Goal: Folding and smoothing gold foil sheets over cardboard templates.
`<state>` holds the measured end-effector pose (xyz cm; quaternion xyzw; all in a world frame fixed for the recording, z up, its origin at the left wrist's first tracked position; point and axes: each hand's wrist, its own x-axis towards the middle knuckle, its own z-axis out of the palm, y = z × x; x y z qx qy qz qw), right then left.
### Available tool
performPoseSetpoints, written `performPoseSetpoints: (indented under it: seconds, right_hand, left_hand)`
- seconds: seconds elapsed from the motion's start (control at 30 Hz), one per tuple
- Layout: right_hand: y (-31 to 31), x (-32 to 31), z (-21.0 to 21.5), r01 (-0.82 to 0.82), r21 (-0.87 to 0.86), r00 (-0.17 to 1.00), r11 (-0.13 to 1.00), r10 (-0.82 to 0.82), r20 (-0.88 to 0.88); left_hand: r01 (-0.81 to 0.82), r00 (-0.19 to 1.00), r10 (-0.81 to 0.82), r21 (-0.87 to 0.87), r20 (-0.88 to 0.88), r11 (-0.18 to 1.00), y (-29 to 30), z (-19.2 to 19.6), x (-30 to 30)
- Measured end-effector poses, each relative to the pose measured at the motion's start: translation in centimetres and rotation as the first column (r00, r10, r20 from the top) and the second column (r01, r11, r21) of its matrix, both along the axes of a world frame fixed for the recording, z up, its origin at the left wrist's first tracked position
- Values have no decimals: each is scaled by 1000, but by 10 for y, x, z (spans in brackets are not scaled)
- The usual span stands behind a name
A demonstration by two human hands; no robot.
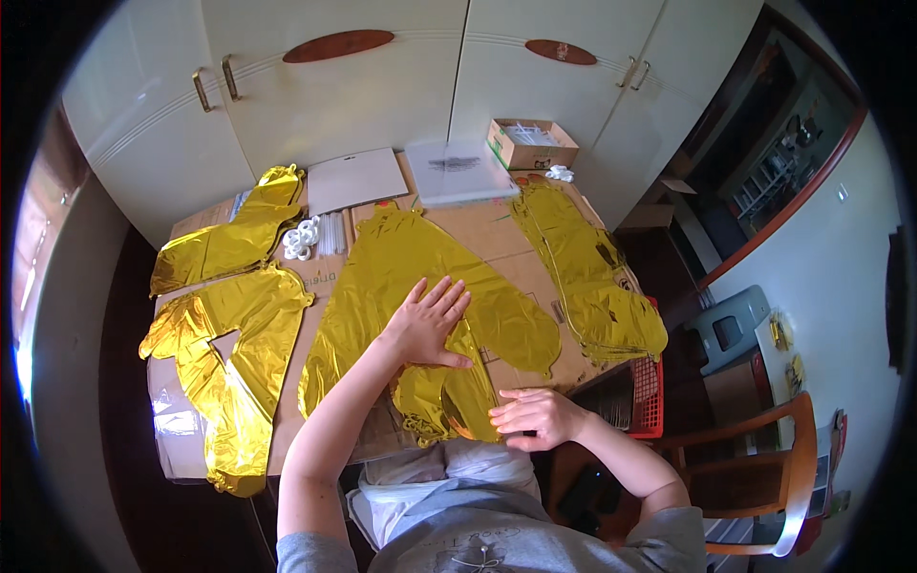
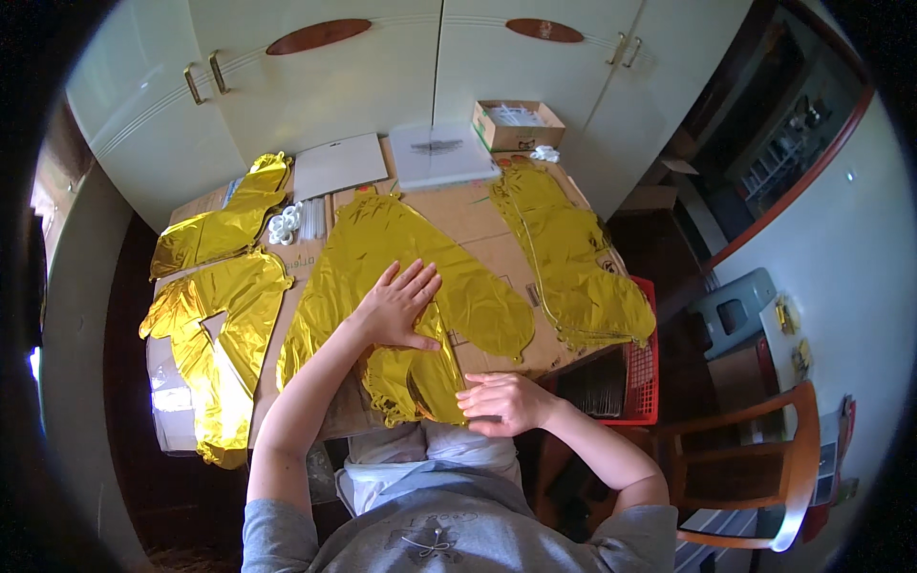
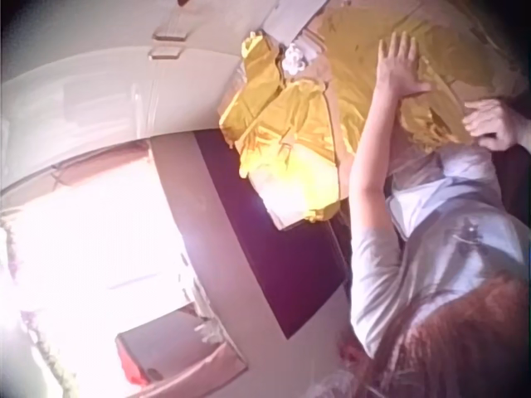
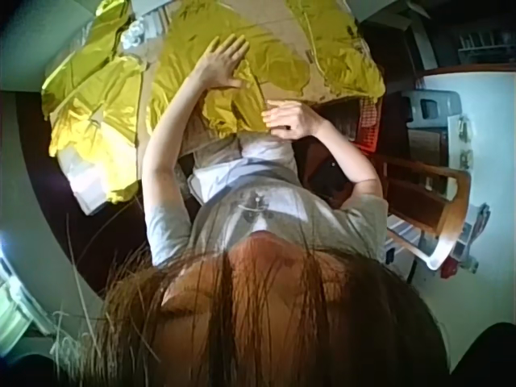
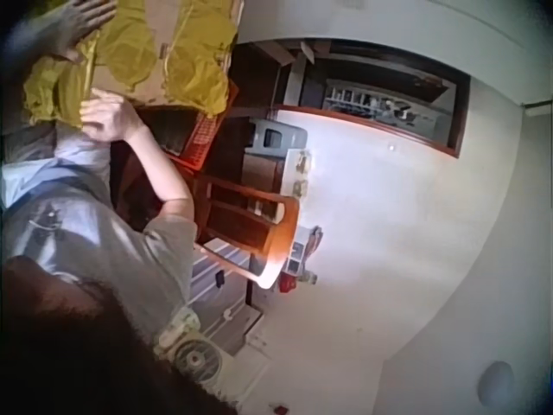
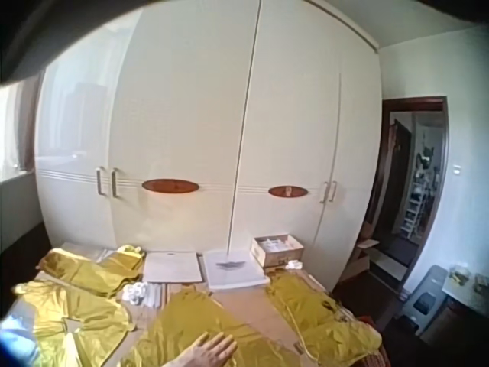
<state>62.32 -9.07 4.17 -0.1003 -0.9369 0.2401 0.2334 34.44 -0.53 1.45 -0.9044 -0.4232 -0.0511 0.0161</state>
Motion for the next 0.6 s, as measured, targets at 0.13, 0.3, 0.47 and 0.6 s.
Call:
performPoseSetpoints:
  seconds: [0.13, 0.3, 0.47, 0.6]
  right_hand:
    - [19, -16, -16, 187, 90, 982, 978, -189, 8]
    - [42, -27, -15, 263, 238, 945, 935, -300, 133]
    - [61, -31, -4, 217, 283, 919, 934, -293, 264]
    - [70, -37, 6, 180, 248, 838, 952, -281, 468]
  left_hand:
    - [1, 1000, -1, 4, 11, 1000, 0, -1, 1]
    - [-3, 1000, 3, -5, 12, 1000, -1, 0, -1]
    - [0, 999, 0, -16, 34, 1000, 0, 2, -1]
    - [-3, 1000, 4, -18, 29, 1000, 0, 1, 0]
